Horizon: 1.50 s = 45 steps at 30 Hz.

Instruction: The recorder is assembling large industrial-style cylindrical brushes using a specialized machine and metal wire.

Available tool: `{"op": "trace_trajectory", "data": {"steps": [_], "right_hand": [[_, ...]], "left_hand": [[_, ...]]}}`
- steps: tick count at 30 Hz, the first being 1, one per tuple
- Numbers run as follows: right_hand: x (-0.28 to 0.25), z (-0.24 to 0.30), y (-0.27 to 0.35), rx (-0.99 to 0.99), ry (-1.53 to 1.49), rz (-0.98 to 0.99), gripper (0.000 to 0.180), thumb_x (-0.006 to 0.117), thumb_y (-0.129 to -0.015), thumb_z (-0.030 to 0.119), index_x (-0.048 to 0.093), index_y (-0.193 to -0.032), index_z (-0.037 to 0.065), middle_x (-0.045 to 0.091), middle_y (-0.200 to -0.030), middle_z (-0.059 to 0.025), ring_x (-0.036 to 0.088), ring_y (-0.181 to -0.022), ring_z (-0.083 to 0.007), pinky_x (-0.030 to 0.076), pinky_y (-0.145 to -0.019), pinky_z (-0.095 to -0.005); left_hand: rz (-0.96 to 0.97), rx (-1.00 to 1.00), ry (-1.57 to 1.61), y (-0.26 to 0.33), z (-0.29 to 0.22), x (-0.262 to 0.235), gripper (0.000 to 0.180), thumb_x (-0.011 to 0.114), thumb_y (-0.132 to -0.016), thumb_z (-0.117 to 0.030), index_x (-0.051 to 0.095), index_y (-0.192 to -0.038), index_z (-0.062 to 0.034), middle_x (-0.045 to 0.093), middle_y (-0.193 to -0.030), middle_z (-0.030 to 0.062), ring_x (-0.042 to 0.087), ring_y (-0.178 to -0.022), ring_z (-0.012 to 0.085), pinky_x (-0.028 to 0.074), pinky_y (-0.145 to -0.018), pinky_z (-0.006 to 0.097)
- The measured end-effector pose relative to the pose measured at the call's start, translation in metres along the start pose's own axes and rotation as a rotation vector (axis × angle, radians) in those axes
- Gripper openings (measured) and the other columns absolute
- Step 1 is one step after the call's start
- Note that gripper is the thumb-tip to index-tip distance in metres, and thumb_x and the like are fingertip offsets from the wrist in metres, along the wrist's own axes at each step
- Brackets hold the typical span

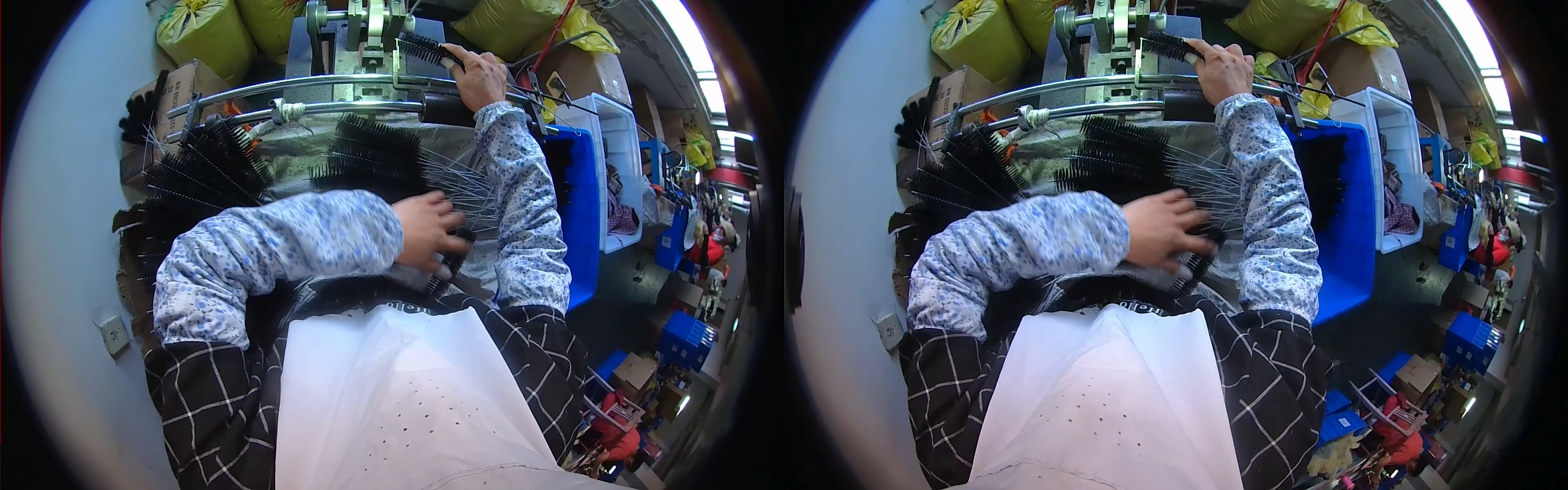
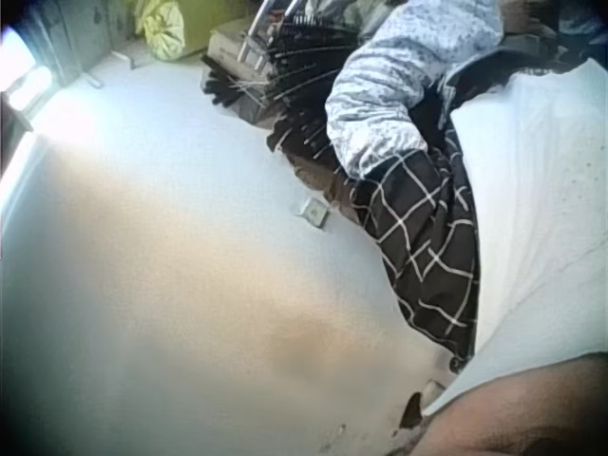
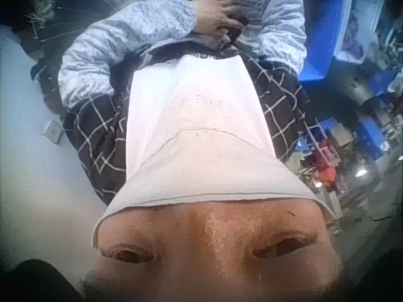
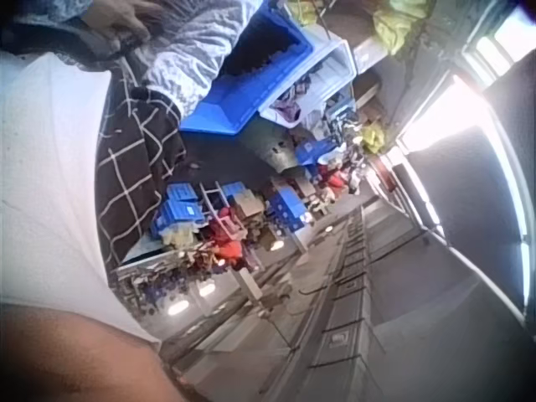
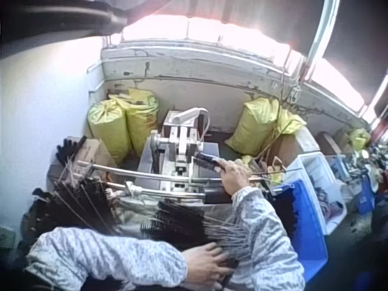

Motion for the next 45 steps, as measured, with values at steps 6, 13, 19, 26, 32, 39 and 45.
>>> {"op": "trace_trajectory", "data": {"steps": [6, 13, 19, 26, 32, 39, 45], "right_hand": [[0.029, -0.020, -0.026, -0.069, 0.178, 0.040, 0.038, 0.041, -0.084, 0.016, 0.041, -0.119, 0.029, 0.052, -0.108, -0.0017, 0.042, -0.104, -0.0192, 0.028, -0.086, -0.0399], [0.024, -0.033, -0.022, -0.075, 0.251, -0.060, 0.052, 0.050, -0.081, 0.027, 0.027, -0.128, 0.024, 0.039, -0.123, -0.0029, 0.029, -0.119, -0.0206, 0.015, -0.095, -0.0542], [0.007, -0.054, 0.002, 0.287, -0.022, 0.071, 0.045, 0.052, -0.077, 0.029, 0.043, -0.119, 0.014, 0.049, -0.113, -0.0065, 0.042, -0.108, -0.0243, 0.031, -0.087, -0.0453], [0.028, -0.056, -0.007, 0.186, -0.153, -0.065, 0.040, 0.051, -0.077, 0.027, 0.048, -0.114, 0.012, 0.052, -0.109, -0.0091, 0.050, -0.100, -0.0268, 0.037, -0.084, -0.0435], [0.027, -0.007, -0.013, 0.178, -0.126, -0.108, 0.033, 0.052, -0.075, 0.023, 0.050, -0.106, 0.011, 0.054, -0.101, -0.0074, 0.053, -0.094, -0.0253, 0.039, -0.078, -0.0443], [0.031, 0.071, -0.021, 0.236, -0.162, -0.031, 0.031, 0.050, -0.077, 0.021, 0.049, -0.105, 0.009, 0.054, -0.099, -0.0081, 0.053, -0.093, -0.0247, 0.037, -0.077, -0.0435], [0.028, 0.095, -0.025, 0.161, -0.169, 0.064, 0.029, 0.048, -0.080, 0.023, 0.048, -0.106, 0.009, 0.053, -0.099, -0.0082, 0.053, -0.094, -0.0256, 0.037, -0.078, -0.0437]], "left_hand": [[0.221, 0.148, 0.001, -0.003, -0.023, 0.018, 0.040, 0.051, -0.075, -0.041, 0.049, -0.113, -0.0285, 0.052, -0.100, 0.0093, 0.046, -0.096, 0.0207, 0.026, -0.088, 0.043], [0.132, 0.045, -0.044, 0.004, -0.035, 0.038, 0.024, 0.050, -0.076, -0.033, 0.056, -0.091, -0.0153, 0.053, -0.076, 0.0081, 0.049, -0.083, 0.0227, 0.034, -0.075, 0.038], [0.093, -0.178, -0.083, 0.054, -0.003, -0.066, 0.019, 0.052, -0.074, -0.021, 0.056, -0.088, -0.0094, 0.051, -0.075, 0.0089, 0.050, -0.079, 0.0234, 0.038, -0.069, 0.035], [0.013, -0.445, -0.151, 0.061, 0.038, -0.085, 0.036, 0.054, -0.073, -0.024, 0.050, -0.106, -0.0091, 0.034, -0.122, 0.0221, 0.034, -0.113, 0.0329, 0.024, -0.097, 0.041], [0.257, -0.665, -0.150, 0.021, 0.054, -0.036, 0.079, 0.033, -0.077, -0.061, 0.022, -0.129, -0.0028, 0.024, -0.130, 0.0234, 0.019, -0.123, 0.0338, 0.008, -0.101, 0.047], [-0.034, -0.617, -0.201, 0.015, 0.052, -0.003, 0.068, 0.042, -0.076, -0.052, 0.033, -0.124, -0.0045, 0.032, -0.125, 0.0205, 0.028, -0.119, 0.0319, 0.018, -0.100, 0.038], [-0.166, -0.600, 0.010, 0.009, 0.093, -0.011, 0.052, 0.047, -0.075, -0.045, 0.046, -0.114, -0.0095, 0.045, -0.117, 0.0127, 0.038, -0.111, 0.0301, 0.027, -0.096, 0.038]]}}
Point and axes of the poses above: each hand's wrist, its own y-axis away from the middle knuckle, its own x-axis out of the palm, z = x × y, the point moved 2 cm from there along -y, towards the middle knuckle
